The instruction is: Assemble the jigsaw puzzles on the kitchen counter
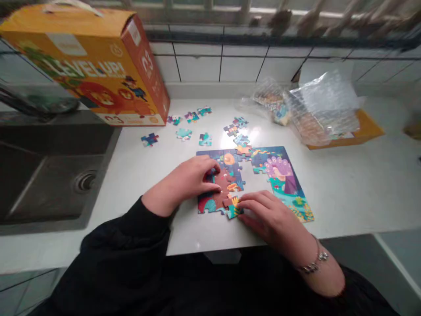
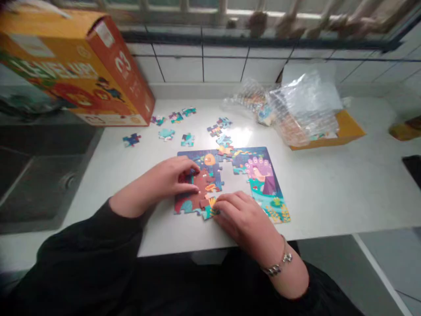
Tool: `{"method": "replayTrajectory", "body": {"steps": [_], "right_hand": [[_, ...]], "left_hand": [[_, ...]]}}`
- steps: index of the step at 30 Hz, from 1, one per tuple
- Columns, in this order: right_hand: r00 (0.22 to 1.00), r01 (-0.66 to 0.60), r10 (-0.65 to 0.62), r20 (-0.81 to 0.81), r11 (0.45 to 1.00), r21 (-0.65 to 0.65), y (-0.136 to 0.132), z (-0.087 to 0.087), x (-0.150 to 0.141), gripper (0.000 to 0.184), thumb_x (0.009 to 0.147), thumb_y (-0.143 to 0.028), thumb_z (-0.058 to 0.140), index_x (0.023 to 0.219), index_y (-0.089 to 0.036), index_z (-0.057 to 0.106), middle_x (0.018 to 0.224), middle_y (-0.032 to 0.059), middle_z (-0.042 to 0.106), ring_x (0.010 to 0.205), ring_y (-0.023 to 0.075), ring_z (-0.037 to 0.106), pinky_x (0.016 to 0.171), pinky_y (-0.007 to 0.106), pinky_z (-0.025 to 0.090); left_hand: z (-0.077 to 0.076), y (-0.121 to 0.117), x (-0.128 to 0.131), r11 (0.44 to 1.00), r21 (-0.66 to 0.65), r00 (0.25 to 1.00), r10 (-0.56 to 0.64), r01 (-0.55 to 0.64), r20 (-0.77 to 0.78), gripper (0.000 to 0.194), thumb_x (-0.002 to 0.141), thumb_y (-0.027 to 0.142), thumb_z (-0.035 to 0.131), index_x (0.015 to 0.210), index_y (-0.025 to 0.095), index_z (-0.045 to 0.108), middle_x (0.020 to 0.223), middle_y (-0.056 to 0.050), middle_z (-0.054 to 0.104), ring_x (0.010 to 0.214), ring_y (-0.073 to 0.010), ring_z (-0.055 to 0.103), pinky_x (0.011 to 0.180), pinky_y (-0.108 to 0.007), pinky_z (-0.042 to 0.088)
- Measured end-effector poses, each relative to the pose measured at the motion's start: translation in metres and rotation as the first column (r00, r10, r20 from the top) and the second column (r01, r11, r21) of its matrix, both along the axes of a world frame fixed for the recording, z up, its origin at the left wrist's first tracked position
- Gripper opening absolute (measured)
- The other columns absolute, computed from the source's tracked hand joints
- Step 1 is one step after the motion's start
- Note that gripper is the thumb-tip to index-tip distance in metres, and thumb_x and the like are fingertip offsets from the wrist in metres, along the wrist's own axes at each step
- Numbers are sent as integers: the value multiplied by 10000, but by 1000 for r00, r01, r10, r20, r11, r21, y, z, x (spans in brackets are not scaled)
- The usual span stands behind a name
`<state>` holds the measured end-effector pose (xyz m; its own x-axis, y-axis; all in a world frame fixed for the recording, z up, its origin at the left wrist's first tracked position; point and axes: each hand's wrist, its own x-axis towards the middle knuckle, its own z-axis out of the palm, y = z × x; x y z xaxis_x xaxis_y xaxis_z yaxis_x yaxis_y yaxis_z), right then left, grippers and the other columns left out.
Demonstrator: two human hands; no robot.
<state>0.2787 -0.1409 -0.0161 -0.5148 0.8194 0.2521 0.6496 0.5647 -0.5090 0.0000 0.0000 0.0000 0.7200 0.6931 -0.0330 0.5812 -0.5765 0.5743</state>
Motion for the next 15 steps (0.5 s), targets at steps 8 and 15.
{"method": "replayTrajectory", "body": {"steps": [8, 15], "right_hand": [[998, 46, -49, 39, 997, 61, -18, -5, -2, 109, 1109, -217, 662, 1205, -227, 712, 1248, 121, 779, 1059, 274, 721, 907, 443, 598], [996, 82, -82, -19, 996, 38, -16, -14, -8, 291, 1088, -282, 726, 1366, -229, 659, 1453, 134, 753, 1255, 312, 702, 1059, 525, 601]], "left_hand": [[1, -2, 4, 1000, -5, 1000, 23, -23, -19, 413, 886, 397, 944, 1184, 192, 743, 1080, -68, 740, 946, -232, 660, 838, -351, 497], [1, -2, 5, 1000, -1, 999, 25, -25, -40, 434, 885, 394, 945, 1204, 185, 740, 1083, -71, 743, 951, -238, 667, 846, -354, 502]]}}
